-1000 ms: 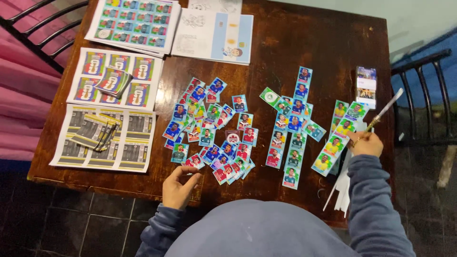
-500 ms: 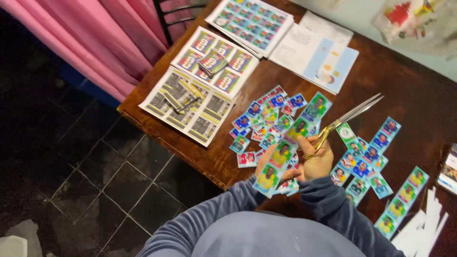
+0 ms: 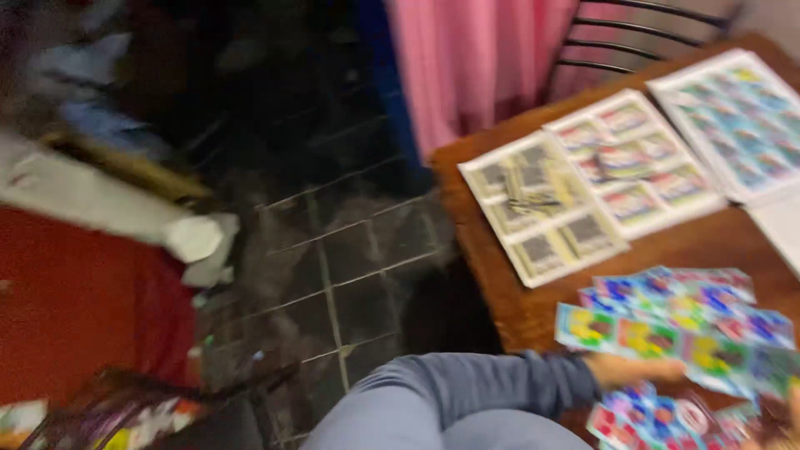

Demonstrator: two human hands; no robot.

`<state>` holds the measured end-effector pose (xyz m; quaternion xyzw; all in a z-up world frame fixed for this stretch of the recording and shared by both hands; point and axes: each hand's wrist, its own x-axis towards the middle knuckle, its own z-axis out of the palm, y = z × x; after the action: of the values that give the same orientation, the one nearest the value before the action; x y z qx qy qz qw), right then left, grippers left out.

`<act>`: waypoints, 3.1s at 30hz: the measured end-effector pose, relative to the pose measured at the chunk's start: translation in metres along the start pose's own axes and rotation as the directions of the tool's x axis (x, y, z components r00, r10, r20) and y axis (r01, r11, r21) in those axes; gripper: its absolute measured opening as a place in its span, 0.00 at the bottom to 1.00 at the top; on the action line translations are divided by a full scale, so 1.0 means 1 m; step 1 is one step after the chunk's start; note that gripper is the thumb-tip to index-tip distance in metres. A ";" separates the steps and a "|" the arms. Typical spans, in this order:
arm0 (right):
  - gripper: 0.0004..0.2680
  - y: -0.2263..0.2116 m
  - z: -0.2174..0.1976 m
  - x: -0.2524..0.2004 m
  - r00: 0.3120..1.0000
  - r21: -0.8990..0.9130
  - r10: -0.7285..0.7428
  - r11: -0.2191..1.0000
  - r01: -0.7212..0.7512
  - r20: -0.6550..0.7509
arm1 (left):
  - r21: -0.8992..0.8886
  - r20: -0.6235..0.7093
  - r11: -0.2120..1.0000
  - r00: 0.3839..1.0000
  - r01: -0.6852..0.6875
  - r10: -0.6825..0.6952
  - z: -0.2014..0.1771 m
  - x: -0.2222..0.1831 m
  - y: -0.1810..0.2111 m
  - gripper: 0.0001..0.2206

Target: Cutting individual soccer player stickers from a printed sheet using scissors.

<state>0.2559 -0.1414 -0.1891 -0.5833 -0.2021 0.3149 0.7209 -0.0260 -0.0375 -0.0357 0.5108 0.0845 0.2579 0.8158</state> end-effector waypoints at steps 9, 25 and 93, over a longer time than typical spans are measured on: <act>0.06 0.006 -0.031 -0.044 0.972 -0.036 0.016 0.999 -0.008 0.234 | -0.411 0.148 0.888 0.976 0.208 -0.160 0.013 0.038 -0.186 0.15; 0.08 -0.095 0.017 -0.281 0.954 -0.151 0.299 0.942 -0.301 -0.037 | 0.719 0.146 0.692 0.987 -0.058 -0.068 -0.004 0.056 -0.054 0.22; 0.09 -0.141 0.077 -0.133 0.889 -0.258 0.455 0.865 -0.430 0.045 | -0.339 -0.524 0.904 0.745 0.262 -0.412 -0.051 0.088 -0.041 0.15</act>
<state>0.1402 -0.1959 -0.0241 -0.6799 -0.1370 0.4749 0.5417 0.0419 0.0333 -0.0841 0.2785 0.3901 0.2576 0.8390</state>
